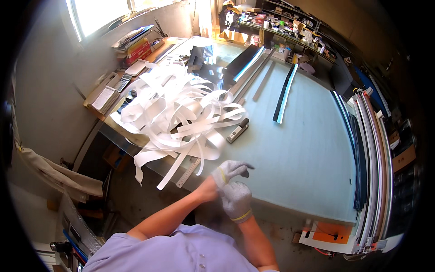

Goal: The person organizes a workspace by moving cardboard boxes and gathering white paper strips into a pile. They then handle long, dark, flexible strips, placing them on a table and using a ruler and pen to mark measurements. The person also uses a calculator and writes on a notepad during the process.

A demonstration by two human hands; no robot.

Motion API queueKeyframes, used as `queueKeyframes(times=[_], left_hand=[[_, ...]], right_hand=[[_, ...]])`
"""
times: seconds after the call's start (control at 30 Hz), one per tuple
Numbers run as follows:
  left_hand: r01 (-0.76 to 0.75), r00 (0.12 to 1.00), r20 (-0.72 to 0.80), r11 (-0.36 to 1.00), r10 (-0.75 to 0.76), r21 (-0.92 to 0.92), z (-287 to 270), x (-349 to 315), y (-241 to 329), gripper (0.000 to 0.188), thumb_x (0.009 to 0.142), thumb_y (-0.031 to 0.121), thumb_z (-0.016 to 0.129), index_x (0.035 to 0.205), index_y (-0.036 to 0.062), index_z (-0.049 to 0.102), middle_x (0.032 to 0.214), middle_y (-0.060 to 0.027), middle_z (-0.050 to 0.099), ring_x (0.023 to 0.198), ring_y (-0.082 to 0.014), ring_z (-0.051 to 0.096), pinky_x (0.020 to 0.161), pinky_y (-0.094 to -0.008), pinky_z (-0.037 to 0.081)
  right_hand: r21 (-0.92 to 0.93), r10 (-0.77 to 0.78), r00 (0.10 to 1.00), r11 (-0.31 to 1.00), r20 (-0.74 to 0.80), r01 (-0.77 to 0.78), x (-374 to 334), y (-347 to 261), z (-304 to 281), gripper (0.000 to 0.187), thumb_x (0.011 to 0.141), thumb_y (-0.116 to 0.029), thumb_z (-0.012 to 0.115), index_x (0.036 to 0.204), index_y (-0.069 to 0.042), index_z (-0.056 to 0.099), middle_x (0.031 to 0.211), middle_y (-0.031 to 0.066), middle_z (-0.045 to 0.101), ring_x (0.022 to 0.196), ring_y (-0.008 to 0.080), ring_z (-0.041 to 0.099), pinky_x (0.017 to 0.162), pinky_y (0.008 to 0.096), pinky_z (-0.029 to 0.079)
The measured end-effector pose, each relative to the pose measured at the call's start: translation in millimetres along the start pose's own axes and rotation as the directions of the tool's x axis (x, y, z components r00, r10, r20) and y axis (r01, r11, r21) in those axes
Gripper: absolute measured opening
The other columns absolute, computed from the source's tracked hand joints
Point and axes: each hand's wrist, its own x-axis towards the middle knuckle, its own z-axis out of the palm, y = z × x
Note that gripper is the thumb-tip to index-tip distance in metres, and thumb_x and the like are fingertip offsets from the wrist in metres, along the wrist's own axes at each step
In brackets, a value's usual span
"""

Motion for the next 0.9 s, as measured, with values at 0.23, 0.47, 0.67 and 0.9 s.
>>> queueKeyframes(times=[0.23, 0.47, 0.67, 0.9], left_hand=[[0.444, 0.896, 0.113, 0.88, -0.43, -0.169, -21, 18, 49, 0.03, 0.097, 0.016, 0.054, 0.124, 0.0048, 0.063, 0.12, -0.0049, 0.066, 0.107, -0.0159, 0.061, 0.097, -0.0278, 0.044], [0.419, 0.902, 0.198, 0.889, -0.384, -0.185, -46, 15, 21, 0.053, 0.092, 0.024, 0.064, 0.14, 0.0069, 0.05, 0.137, -0.0087, 0.054, 0.12, -0.021, 0.053, 0.102, -0.0325, 0.041], [0.38, 0.911, -0.283, 0.875, -0.299, 0.299, -49, 17, -58, 0.09, 0.078, 0.03, 0.078, 0.152, 0.009, 0.03, 0.16, -0.0206, 0.019, 0.141, -0.0386, 0.033, 0.114, -0.0401, 0.032], [0.334, 0.941, -0.071, 0.942, -0.331, 0.03, -98, 33, -39, 0.041, 0.088, 0.037, 0.066, 0.106, 0.0005, 0.072, 0.098, -0.0177, 0.072, 0.099, -0.0299, 0.068, 0.091, -0.0368, 0.051]], right_hand=[[0.186, 0.041, 0.998, 0.981, 0.04, -0.048, 13, -10, 15, 0.011, 0.07, -0.003, 0.062, 0.079, -0.008, 0.066, 0.07, 0.0138, 0.058, 0.064, 0.0363, 0.057, 0.057, 0.0452, 0.044], [0.18, -0.001, 0.996, 0.983, 0.087, -0.014, 40, -17, 22, 0.01, 0.073, -0.005, 0.063, 0.081, -0.008, 0.068, 0.072, 0.0148, 0.059, 0.064, 0.0364, 0.058, 0.057, 0.0452, 0.045], [0.222, -0.081, 0.988, 0.974, 0.129, 0.051, 59, -32, 38, 0.014, 0.081, -0.01, 0.07, 0.073, -0.003, 0.061, 0.065, 0.0168, 0.056, 0.06, 0.0375, 0.055, 0.055, 0.0452, 0.043], [0.295, -0.134, 0.968, 0.953, 0.211, 0.067, 84, -36, 63, 0.012, 0.083, -0.016, 0.068, 0.088, -0.005, 0.066, 0.072, 0.0155, 0.06, 0.065, 0.037, 0.059, 0.058, 0.0466, 0.046]])
